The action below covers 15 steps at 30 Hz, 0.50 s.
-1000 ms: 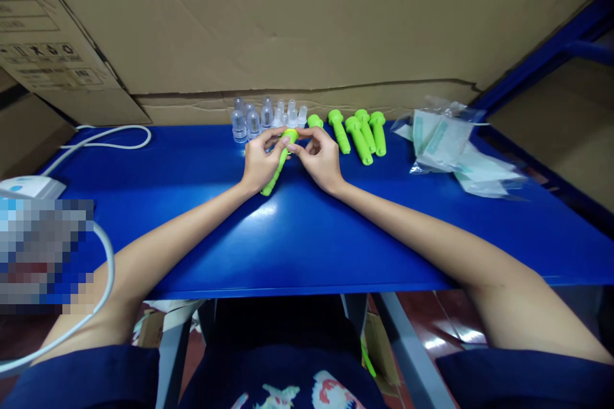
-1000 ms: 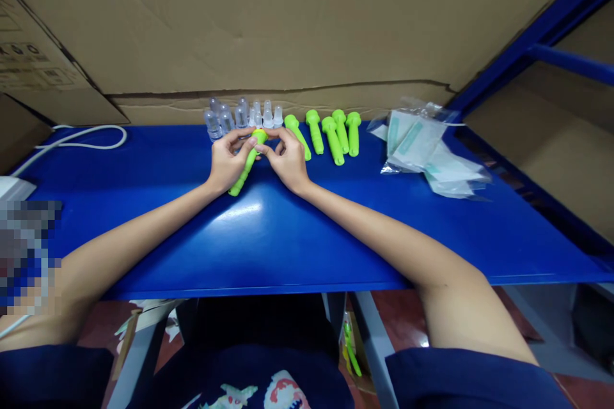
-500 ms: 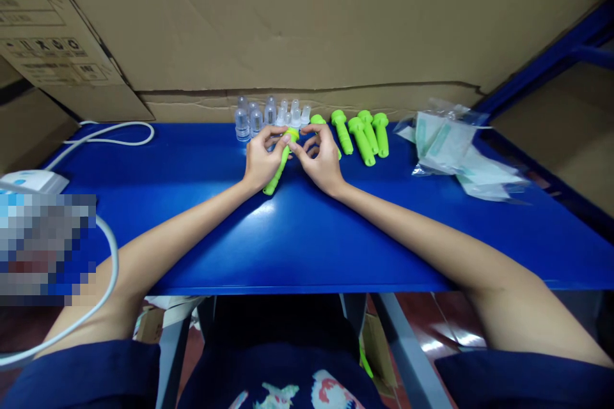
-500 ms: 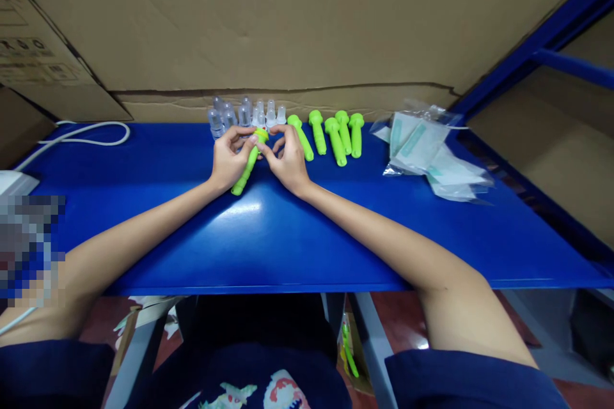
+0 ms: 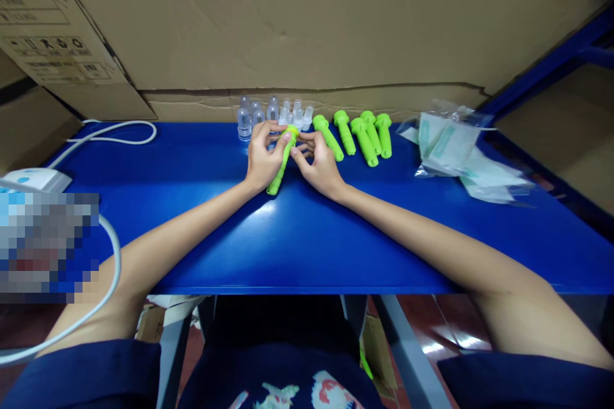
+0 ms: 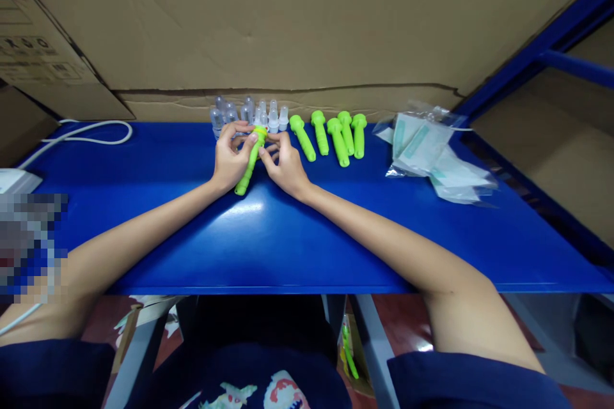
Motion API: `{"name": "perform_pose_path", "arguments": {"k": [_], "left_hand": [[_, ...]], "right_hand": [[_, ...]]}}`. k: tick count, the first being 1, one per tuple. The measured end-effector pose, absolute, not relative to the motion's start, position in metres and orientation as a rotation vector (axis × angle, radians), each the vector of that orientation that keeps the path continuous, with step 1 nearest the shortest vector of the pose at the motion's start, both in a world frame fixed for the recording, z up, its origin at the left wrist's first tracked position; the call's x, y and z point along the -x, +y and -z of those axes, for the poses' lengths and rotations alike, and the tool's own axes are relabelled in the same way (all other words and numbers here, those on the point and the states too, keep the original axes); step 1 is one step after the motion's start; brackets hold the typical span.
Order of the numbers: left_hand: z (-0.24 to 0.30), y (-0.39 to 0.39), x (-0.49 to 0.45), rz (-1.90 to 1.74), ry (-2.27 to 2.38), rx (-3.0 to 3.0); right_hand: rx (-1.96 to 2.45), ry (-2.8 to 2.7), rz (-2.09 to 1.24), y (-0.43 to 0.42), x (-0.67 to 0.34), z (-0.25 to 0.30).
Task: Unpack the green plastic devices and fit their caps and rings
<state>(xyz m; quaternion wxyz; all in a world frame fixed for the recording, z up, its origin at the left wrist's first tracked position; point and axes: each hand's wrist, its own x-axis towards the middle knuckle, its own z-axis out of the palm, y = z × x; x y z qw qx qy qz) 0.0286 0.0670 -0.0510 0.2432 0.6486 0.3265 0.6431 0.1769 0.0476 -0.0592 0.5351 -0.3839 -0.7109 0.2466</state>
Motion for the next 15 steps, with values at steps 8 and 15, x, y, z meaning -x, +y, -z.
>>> {"name": "perform_pose_path", "arguments": {"k": [8,15], "left_hand": [[0.0505,0.0702,-0.0259,-1.610,0.853,-1.720],[0.0512,0.0703,-0.0272,-1.653,0.870,-1.747]], "right_hand": [[0.951,-1.662,-0.659,0.0479,-0.1785,0.0626],[0.967,-1.631,-0.761,0.0532,-0.1798,0.0650]]}}
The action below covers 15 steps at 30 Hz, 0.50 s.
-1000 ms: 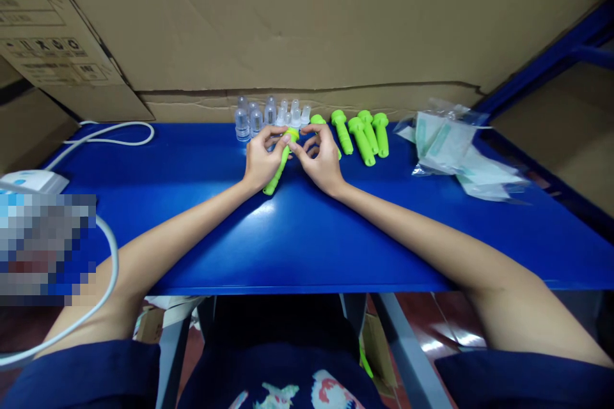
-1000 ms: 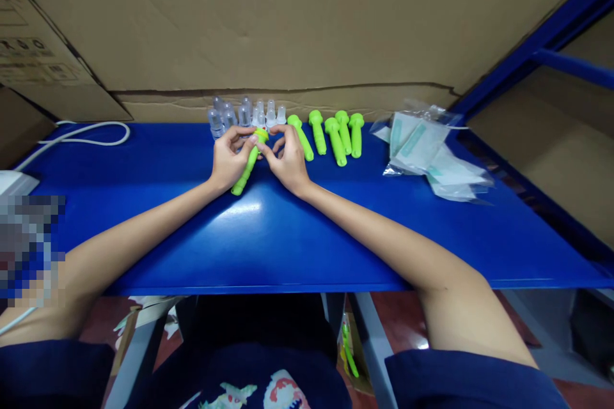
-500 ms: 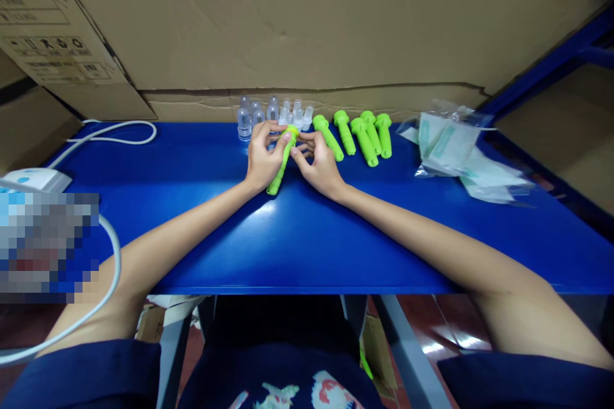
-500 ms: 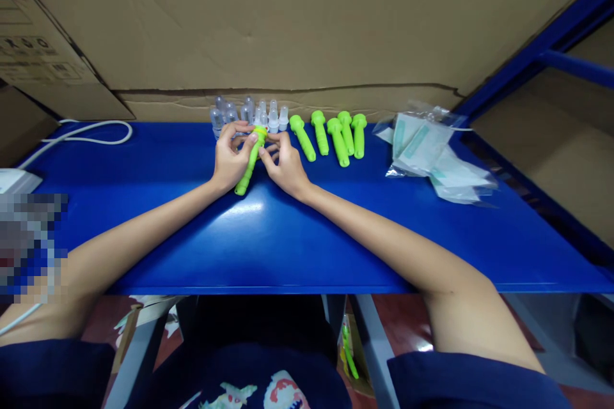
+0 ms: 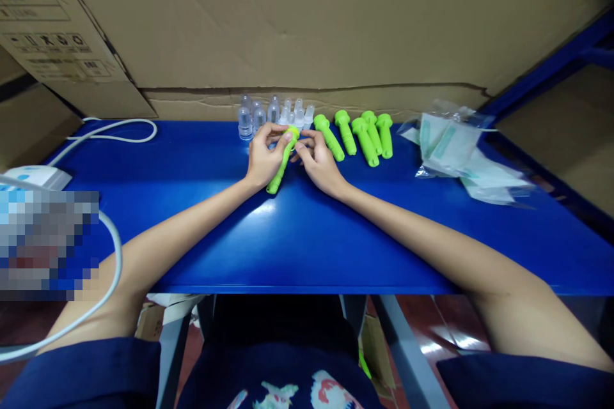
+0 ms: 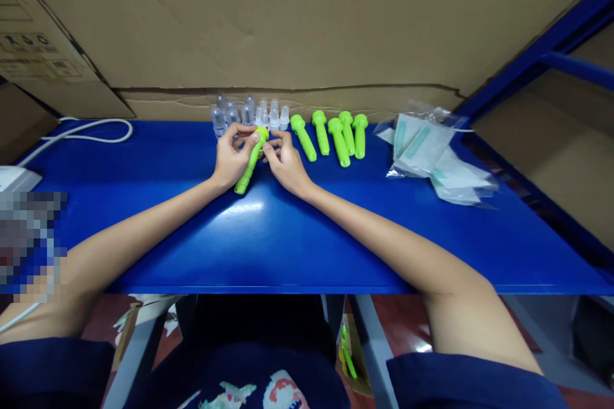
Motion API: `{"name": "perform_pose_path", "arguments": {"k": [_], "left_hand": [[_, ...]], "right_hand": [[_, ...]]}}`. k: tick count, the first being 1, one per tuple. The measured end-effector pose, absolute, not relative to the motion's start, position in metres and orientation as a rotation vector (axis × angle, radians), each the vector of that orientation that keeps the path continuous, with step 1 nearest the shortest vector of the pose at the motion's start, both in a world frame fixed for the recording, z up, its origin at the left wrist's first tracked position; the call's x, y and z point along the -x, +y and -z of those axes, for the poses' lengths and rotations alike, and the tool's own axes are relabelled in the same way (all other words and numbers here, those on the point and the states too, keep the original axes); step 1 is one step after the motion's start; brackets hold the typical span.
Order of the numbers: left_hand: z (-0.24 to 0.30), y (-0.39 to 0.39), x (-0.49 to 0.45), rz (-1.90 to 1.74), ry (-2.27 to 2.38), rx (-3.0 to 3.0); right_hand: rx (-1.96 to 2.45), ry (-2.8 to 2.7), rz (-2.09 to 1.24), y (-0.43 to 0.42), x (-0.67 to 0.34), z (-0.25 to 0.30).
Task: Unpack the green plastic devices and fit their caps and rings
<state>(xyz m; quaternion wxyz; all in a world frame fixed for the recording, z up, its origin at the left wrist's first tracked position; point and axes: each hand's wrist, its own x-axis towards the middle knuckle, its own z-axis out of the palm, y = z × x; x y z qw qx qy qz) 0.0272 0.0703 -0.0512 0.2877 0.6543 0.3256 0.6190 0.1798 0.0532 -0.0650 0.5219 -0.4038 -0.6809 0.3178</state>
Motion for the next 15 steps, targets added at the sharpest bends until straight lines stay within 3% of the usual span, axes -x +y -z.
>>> {"name": "perform_pose_path", "arguments": {"k": [15], "left_hand": [[0.056,0.076,-0.026,-1.674,0.855,-1.793]], "right_hand": [[1.048,-1.742,-0.744,0.044,-0.181,0.050]]}}
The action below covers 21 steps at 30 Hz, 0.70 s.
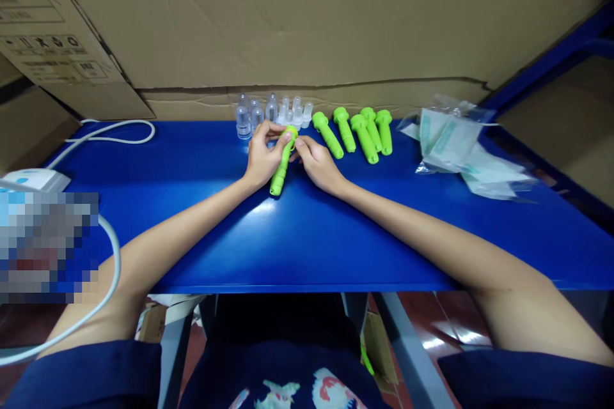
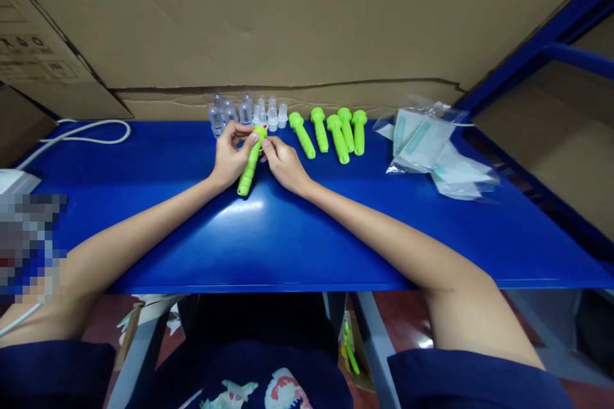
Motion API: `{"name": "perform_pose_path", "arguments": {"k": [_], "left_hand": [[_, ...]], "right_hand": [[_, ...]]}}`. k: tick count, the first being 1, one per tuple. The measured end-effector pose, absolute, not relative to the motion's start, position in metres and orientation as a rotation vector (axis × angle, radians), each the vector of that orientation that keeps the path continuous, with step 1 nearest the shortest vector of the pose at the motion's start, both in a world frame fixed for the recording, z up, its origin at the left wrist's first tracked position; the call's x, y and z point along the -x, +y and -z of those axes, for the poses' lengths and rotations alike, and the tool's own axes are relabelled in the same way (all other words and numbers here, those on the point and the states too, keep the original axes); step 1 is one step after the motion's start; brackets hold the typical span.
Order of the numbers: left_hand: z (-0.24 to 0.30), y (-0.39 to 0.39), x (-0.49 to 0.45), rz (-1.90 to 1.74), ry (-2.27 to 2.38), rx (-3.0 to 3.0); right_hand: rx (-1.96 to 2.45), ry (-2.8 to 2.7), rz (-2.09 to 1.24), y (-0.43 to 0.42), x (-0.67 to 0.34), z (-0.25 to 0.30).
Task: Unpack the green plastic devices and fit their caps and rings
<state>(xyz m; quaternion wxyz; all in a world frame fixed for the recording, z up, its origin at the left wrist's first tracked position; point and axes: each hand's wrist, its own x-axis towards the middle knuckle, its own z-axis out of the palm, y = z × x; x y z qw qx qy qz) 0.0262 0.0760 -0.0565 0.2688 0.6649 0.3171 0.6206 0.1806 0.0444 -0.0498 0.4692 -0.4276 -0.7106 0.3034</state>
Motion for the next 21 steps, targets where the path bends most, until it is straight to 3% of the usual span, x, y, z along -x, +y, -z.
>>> {"name": "perform_pose_path", "arguments": {"k": [21], "left_hand": [[0.0553,0.0731,-0.0268,-1.674,0.885,-1.750]], "right_hand": [[1.017,-1.648,-0.793,0.0455,-0.1798,0.0490]]}}
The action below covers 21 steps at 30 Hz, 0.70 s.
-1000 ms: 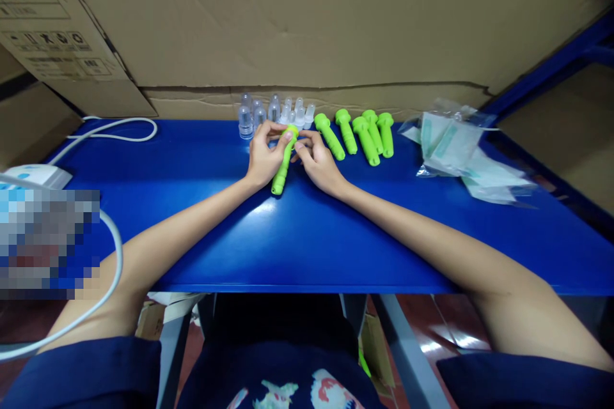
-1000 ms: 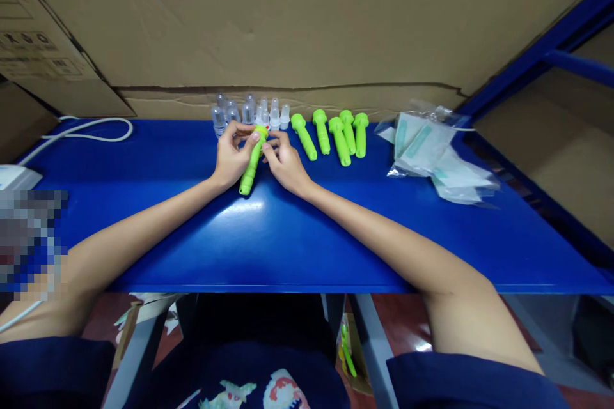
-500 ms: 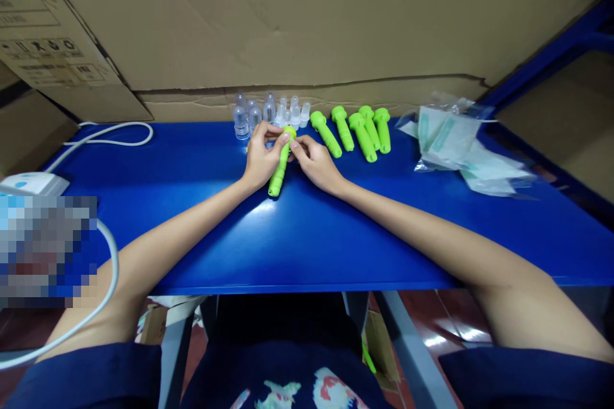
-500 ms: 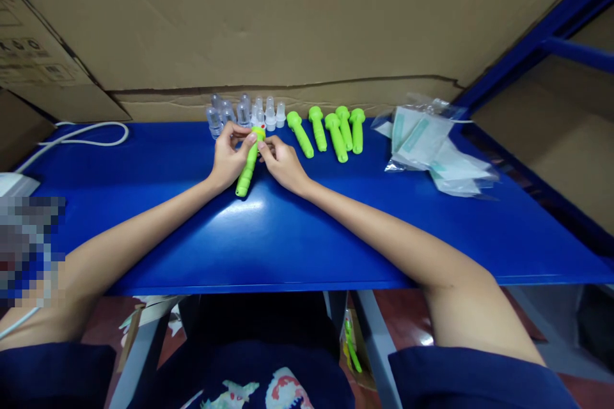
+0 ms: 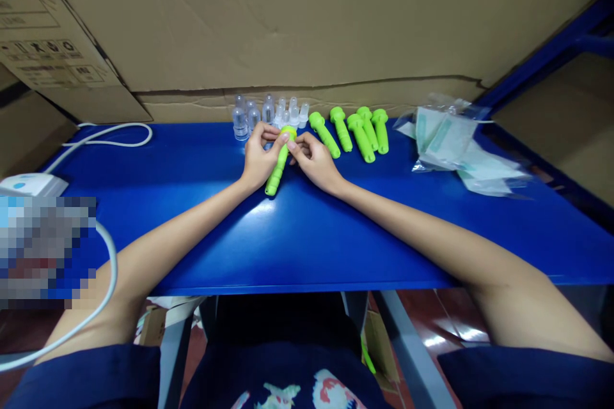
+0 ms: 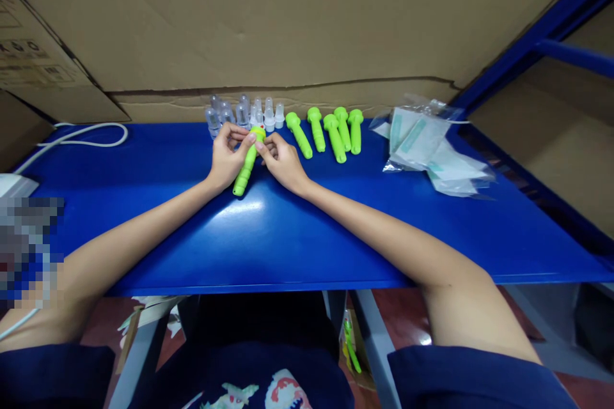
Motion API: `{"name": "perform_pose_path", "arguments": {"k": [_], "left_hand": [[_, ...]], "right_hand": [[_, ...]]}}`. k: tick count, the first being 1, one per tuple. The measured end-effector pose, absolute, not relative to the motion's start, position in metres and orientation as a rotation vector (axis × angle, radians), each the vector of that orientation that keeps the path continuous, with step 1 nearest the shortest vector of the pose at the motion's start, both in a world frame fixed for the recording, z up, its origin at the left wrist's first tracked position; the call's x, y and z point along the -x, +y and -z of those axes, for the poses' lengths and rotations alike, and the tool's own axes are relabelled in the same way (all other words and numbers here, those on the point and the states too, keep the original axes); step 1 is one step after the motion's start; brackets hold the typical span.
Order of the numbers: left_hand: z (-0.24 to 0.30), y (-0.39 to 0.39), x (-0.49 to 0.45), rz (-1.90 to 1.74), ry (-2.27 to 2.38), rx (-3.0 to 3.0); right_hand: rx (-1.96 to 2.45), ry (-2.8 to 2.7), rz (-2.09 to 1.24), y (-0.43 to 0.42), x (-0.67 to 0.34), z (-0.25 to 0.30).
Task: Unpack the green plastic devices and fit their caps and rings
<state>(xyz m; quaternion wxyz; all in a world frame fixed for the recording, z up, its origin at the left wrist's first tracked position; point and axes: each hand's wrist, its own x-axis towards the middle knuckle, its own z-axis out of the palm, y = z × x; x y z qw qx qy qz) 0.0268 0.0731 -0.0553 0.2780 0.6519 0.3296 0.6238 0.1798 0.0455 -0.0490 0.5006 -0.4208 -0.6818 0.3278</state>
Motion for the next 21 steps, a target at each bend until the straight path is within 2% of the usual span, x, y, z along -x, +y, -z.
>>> {"name": "perform_pose_path", "arguments": {"k": [9,21], "left_hand": [[0.046,0.066,-0.024,-1.608,0.881,-1.847],[0.047,0.065,-0.024,-1.601,0.916,-1.915]], "right_hand": [[0.999,-1.704,-0.793,0.047,-0.182,0.052],[1.163,-2.025,-0.207,0.051,-0.190,0.063]]}}
